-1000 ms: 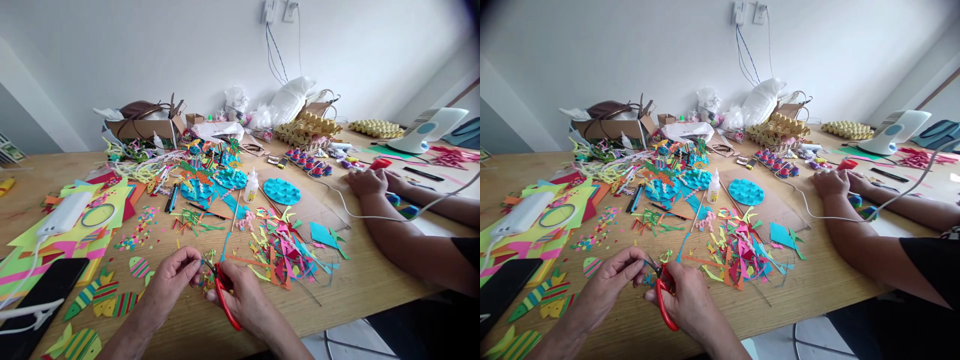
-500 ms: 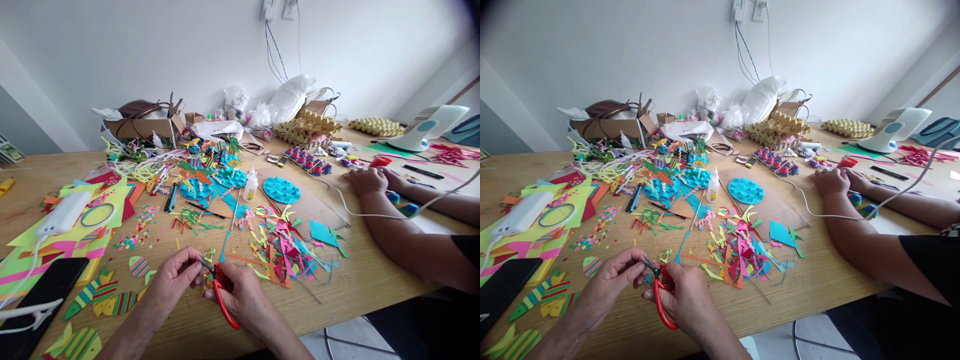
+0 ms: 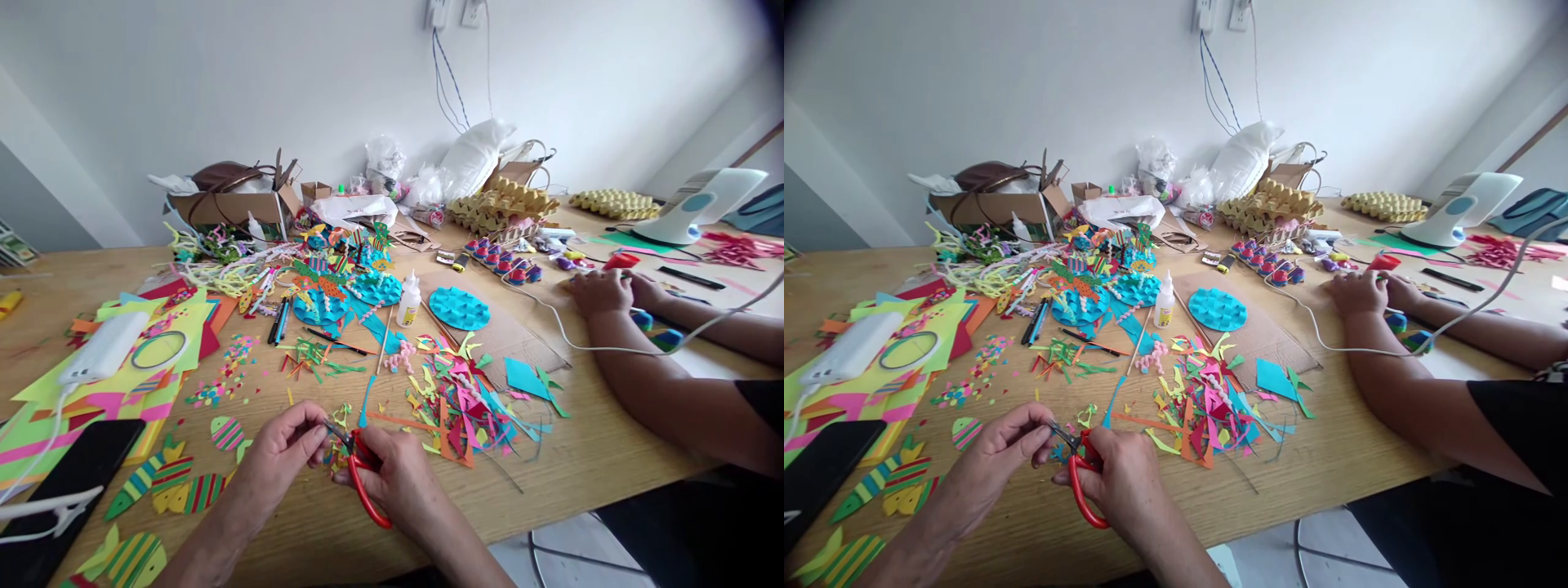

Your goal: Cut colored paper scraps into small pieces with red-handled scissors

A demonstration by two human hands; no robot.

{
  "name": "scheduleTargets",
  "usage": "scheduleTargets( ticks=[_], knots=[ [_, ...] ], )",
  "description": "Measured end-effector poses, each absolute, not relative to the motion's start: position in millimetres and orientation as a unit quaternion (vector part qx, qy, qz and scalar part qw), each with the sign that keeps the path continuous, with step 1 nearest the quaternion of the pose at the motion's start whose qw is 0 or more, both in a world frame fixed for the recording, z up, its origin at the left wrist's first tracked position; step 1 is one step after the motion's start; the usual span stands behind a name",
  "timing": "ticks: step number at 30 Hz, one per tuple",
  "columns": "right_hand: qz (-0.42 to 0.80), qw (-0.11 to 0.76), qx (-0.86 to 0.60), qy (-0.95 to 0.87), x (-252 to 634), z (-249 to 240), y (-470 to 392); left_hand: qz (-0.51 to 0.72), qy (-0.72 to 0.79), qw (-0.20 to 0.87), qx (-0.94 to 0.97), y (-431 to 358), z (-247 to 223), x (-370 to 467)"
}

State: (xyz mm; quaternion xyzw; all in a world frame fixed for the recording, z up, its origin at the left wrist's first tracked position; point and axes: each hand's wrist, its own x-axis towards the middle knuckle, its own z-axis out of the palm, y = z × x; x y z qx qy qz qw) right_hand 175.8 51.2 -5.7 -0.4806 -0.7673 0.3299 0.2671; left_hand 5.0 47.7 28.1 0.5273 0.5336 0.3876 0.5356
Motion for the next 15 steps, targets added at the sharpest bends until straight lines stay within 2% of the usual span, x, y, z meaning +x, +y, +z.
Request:
scheduleTargets(
  ticks=[6,11,15],
  knots=[
    [0.405,0.277,-0.484,-0.724,174.6,-0.7,53.5,0.412,0.534,0.536,0.507,46.4,27.4,4.2],
    [0.526,0.366,-0.463,-0.612,164.4,8.3,55.2,0.435,0.546,0.542,0.468,44.7,27.5,11.2],
    [0.539,0.426,-0.441,-0.577,154.7,8.8,58.8,0.441,0.548,0.546,0.455,43.1,27.7,16.0]
  ],
)
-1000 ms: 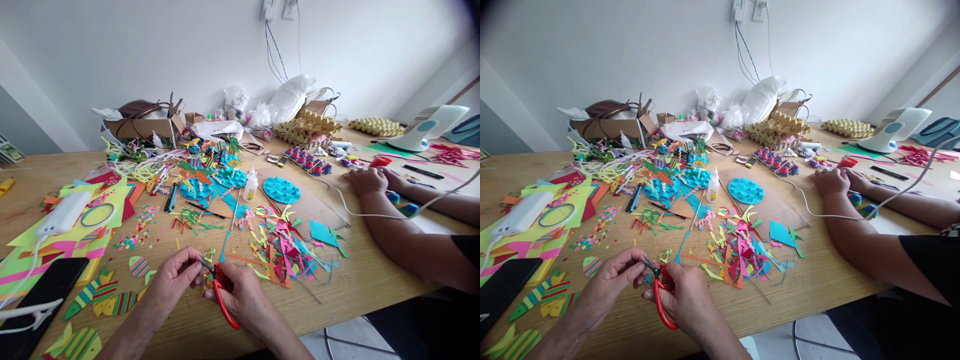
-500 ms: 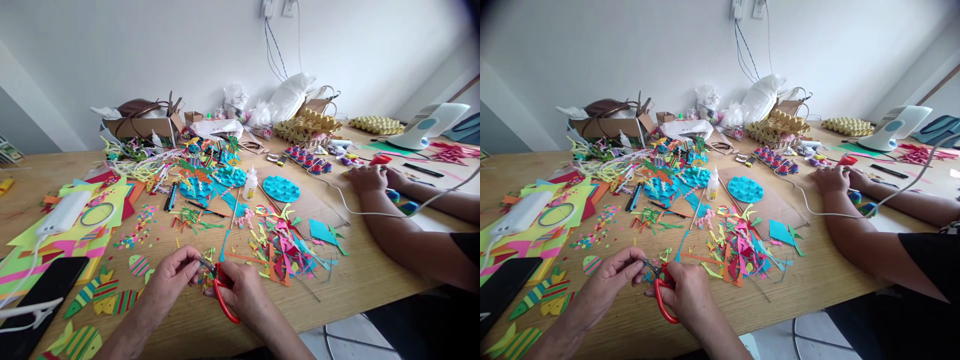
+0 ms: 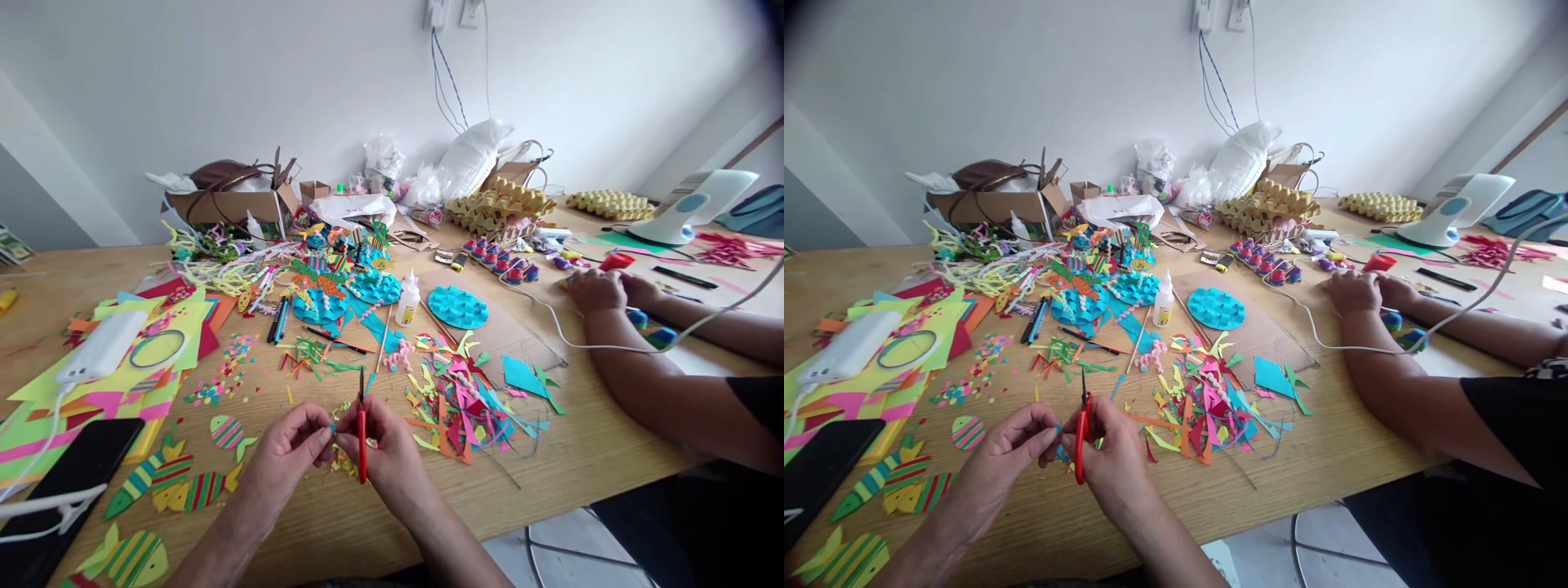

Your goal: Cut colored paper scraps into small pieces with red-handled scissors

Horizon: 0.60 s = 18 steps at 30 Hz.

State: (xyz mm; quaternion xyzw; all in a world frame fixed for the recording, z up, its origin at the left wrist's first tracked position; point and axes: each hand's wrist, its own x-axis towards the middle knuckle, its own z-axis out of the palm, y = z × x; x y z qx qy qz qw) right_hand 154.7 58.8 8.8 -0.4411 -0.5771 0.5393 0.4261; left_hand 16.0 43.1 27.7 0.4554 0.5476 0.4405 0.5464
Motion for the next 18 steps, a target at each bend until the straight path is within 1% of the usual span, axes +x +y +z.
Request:
scheduleTargets(
  ticks=[3,12,18],
  knots=[
    [0.533,0.44,-0.441,-0.572,151.4,7.4,60.0,0.445,0.547,0.543,0.456,43.0,27.1,16.5],
    [0.495,0.438,-0.461,-0.592,150.2,7.5,61.1,0.421,0.56,0.515,0.494,45.8,28.7,14.6],
    [0.456,0.419,-0.485,-0.618,148.7,8.2,61.2,0.411,0.57,0.447,0.554,46.0,23.3,9.8]
  ],
)
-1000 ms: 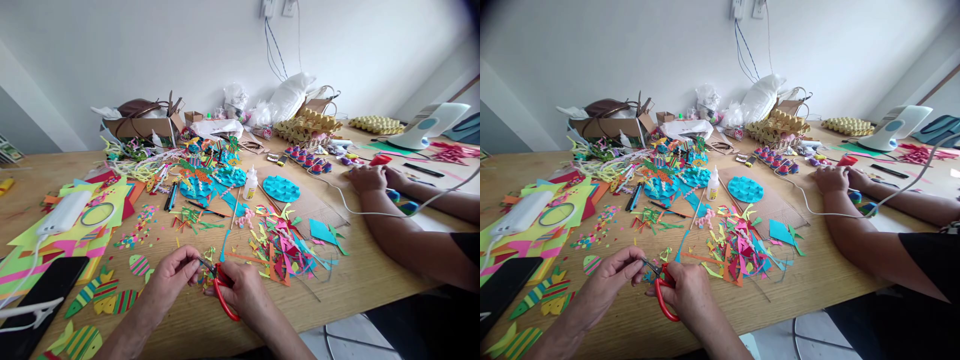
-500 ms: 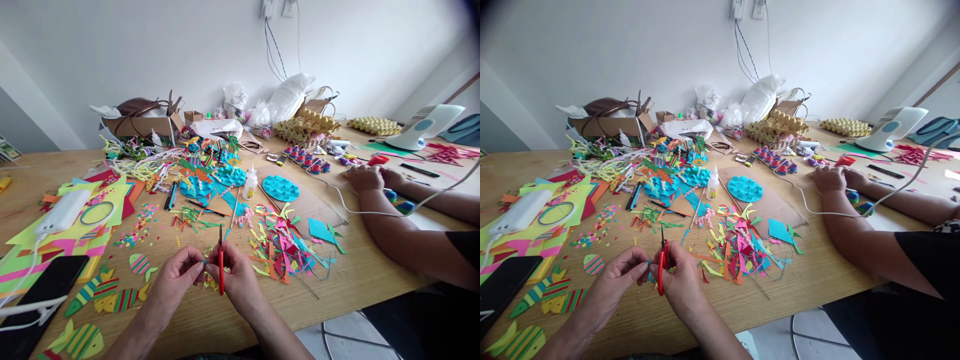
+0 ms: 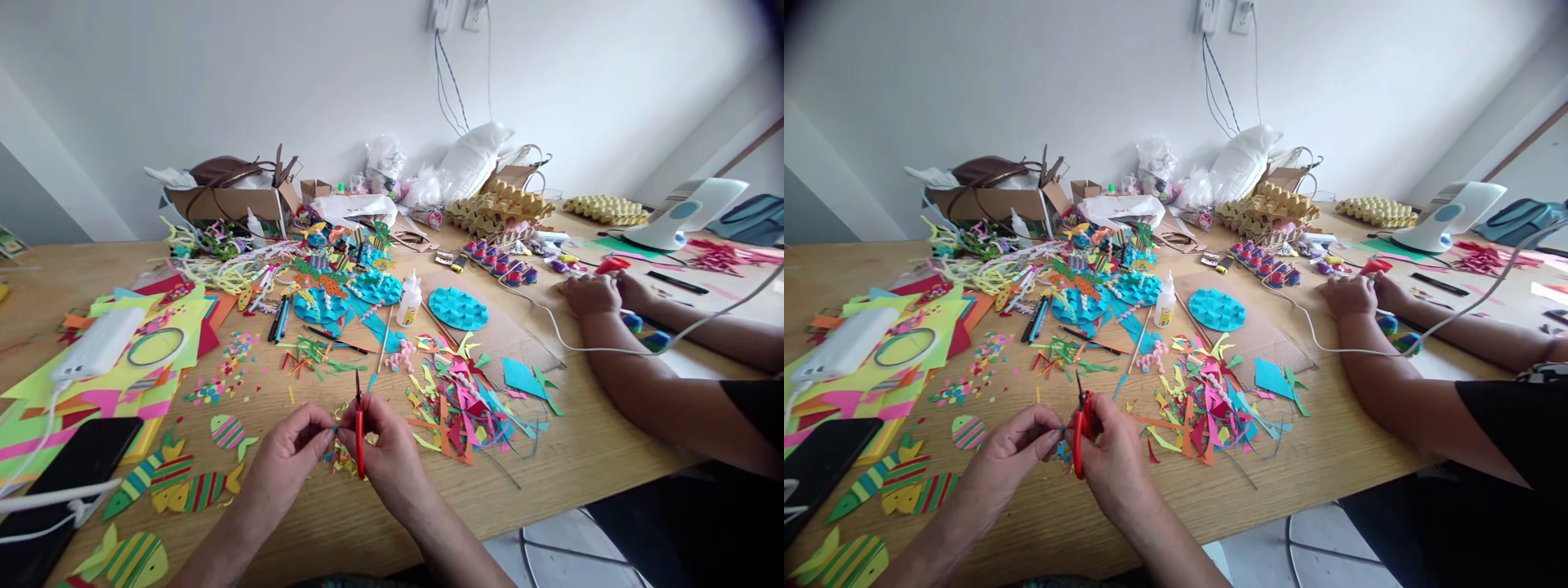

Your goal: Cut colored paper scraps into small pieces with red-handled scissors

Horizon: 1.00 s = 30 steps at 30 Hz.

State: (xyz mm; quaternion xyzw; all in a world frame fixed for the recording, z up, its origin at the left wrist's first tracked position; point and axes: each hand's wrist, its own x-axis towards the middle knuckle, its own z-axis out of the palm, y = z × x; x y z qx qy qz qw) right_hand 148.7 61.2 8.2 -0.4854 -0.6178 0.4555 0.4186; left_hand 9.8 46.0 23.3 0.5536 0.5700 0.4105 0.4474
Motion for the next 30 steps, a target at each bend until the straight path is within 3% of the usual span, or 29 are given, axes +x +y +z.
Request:
scheduleTargets(
  ticks=[12,19,24,30],
  knots=[
    [0.408,0.381,-0.517,-0.649,144.2,12.8,59.9,0.376,0.574,0.325,0.651,46.7,15.3,2.3],
    [0.395,0.33,-0.483,-0.708,151.5,19.3,64.6,0.345,0.559,0.379,0.651,47.7,21.0,-5.3],
    [0.355,0.287,-0.462,-0.761,155.5,25.4,67.3,0.307,0.541,0.348,0.701,50.6,28.0,-7.8],
    [0.407,0.322,-0.454,-0.724,153.8,25.4,70.8,0.324,0.546,0.378,0.674,52.0,26.6,-3.4]
  ],
)
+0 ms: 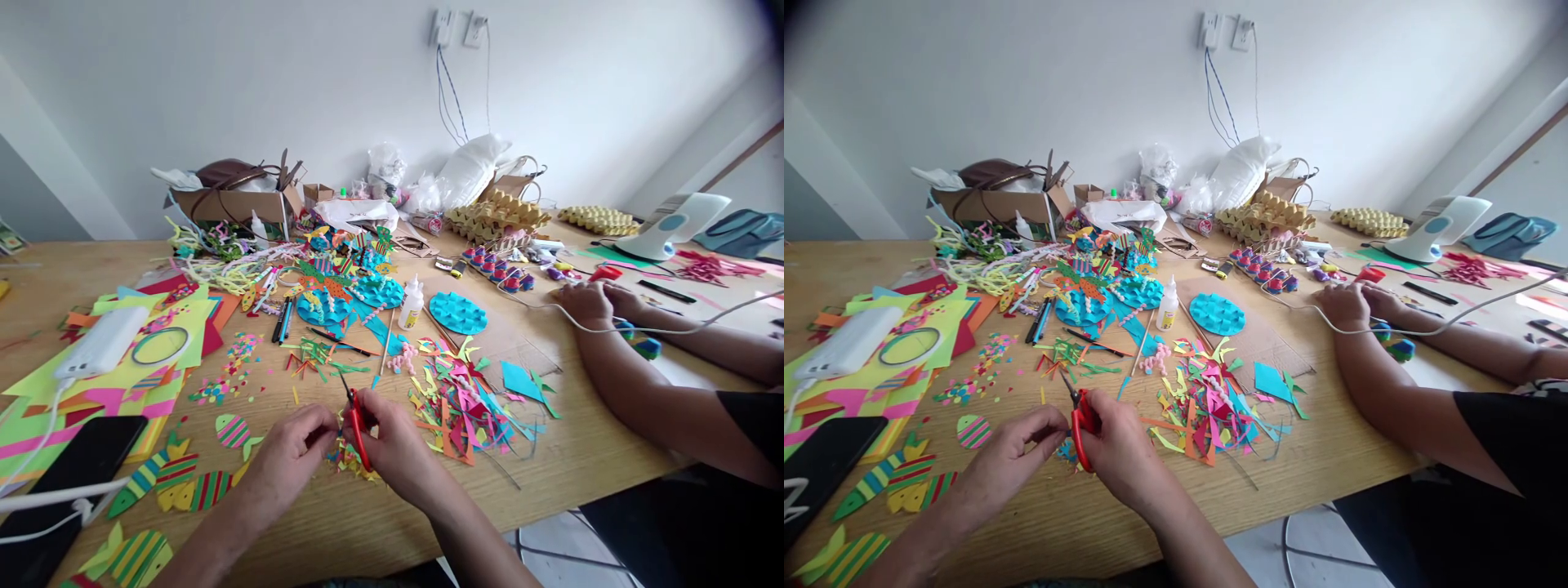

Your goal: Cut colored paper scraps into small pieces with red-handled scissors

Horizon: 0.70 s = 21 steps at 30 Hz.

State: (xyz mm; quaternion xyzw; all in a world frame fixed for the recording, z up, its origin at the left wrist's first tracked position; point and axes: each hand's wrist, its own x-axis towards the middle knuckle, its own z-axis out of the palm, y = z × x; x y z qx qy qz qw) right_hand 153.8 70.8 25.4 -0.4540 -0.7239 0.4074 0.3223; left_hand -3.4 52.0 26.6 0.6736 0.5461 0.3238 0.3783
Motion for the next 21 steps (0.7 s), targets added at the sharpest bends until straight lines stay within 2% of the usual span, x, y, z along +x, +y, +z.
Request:
scheduleTargets(
  ticks=[4,8,17,21],
  knots=[
    [0.495,0.376,-0.444,-0.645,153.1,23.0,72.1,0.375,0.546,0.458,0.594,52.2,27.7,-1.5],
    [0.521,0.402,-0.44,-0.61,152.6,23.1,70.3,0.399,0.558,0.467,0.558,51.5,30.5,0.3],
    [0.522,0.387,-0.436,-0.622,152.1,23.8,69.5,0.371,0.533,0.461,0.605,51.2,23.2,1.3],
    [0.484,0.361,-0.444,-0.662,155.4,26.5,71.8,0.333,0.535,0.449,0.633,51.7,26.0,-3.2]
  ],
)
